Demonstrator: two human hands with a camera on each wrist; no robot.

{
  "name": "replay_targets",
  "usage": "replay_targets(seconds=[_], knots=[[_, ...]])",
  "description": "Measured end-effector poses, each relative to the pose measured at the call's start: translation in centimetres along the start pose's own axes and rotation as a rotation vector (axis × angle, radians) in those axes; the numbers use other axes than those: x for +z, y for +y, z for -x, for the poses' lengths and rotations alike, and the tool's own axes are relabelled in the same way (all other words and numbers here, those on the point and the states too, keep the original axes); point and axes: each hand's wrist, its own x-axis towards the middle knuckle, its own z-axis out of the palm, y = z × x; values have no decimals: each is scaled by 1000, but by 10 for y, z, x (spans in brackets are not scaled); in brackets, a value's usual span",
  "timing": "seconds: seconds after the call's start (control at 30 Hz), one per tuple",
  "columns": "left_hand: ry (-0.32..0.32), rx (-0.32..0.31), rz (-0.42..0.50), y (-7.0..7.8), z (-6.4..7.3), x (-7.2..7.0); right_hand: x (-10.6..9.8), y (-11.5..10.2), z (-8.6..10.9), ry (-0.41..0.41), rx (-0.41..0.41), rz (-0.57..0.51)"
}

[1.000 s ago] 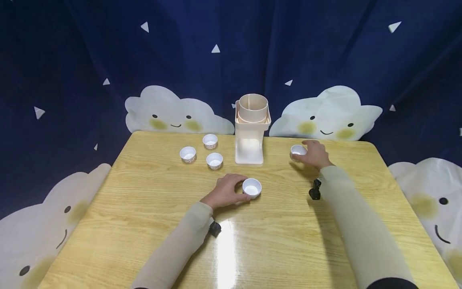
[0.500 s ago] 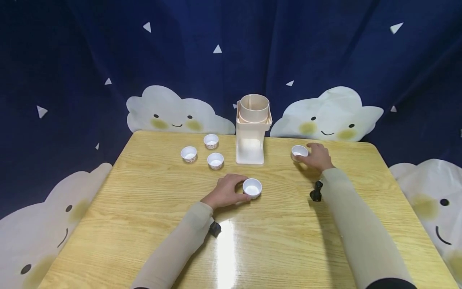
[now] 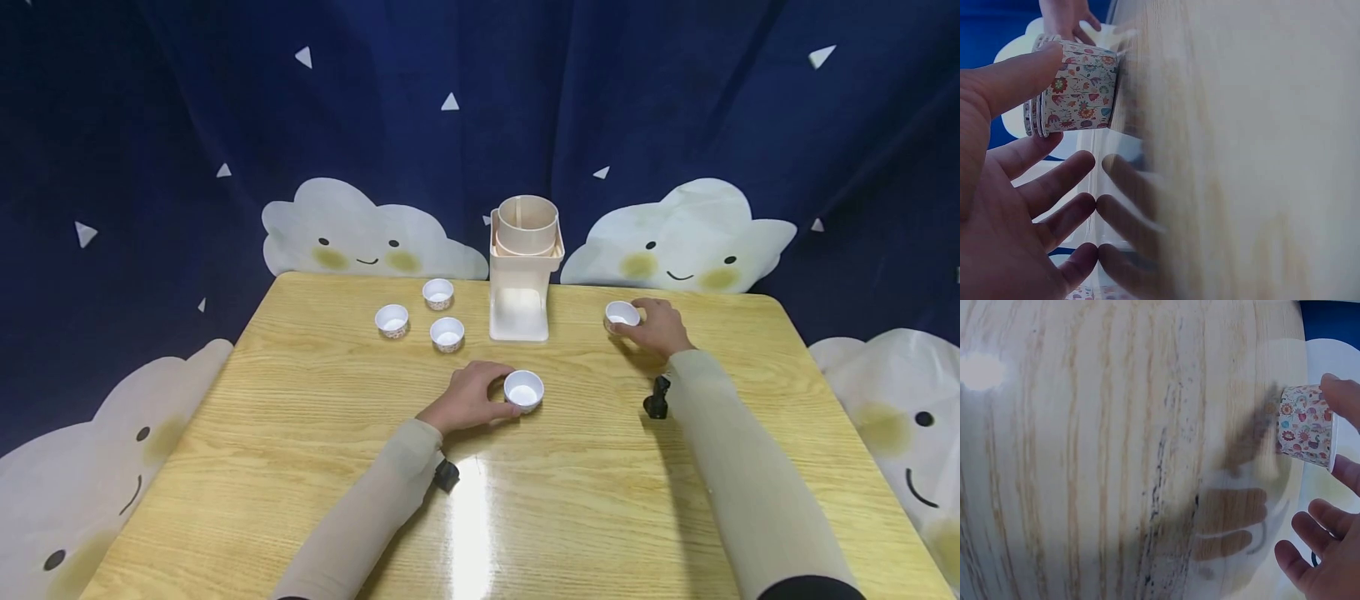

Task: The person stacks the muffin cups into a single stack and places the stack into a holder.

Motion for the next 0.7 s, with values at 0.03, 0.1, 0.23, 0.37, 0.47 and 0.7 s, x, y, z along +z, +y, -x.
replay_targets(seconds=[0.03, 0.1, 0.23, 0.37, 0.47, 0.7], knots=[[0, 1, 0, 0, 0, 0, 0, 0, 0, -1, -1, -1], [2, 2, -3, 0, 0, 0, 0, 0, 0, 1, -8, 0], [0, 4, -16, -1, -1, 1, 1, 2, -1, 3, -16, 3], [-2, 7, -21, -1, -1, 1, 2, 0, 0, 9, -25, 2], [-3, 6, -17, 0, 1, 1, 2, -2, 2, 8, -31, -1], [2, 3, -15, 1, 0, 0, 1, -6, 2, 18, -43, -25]])
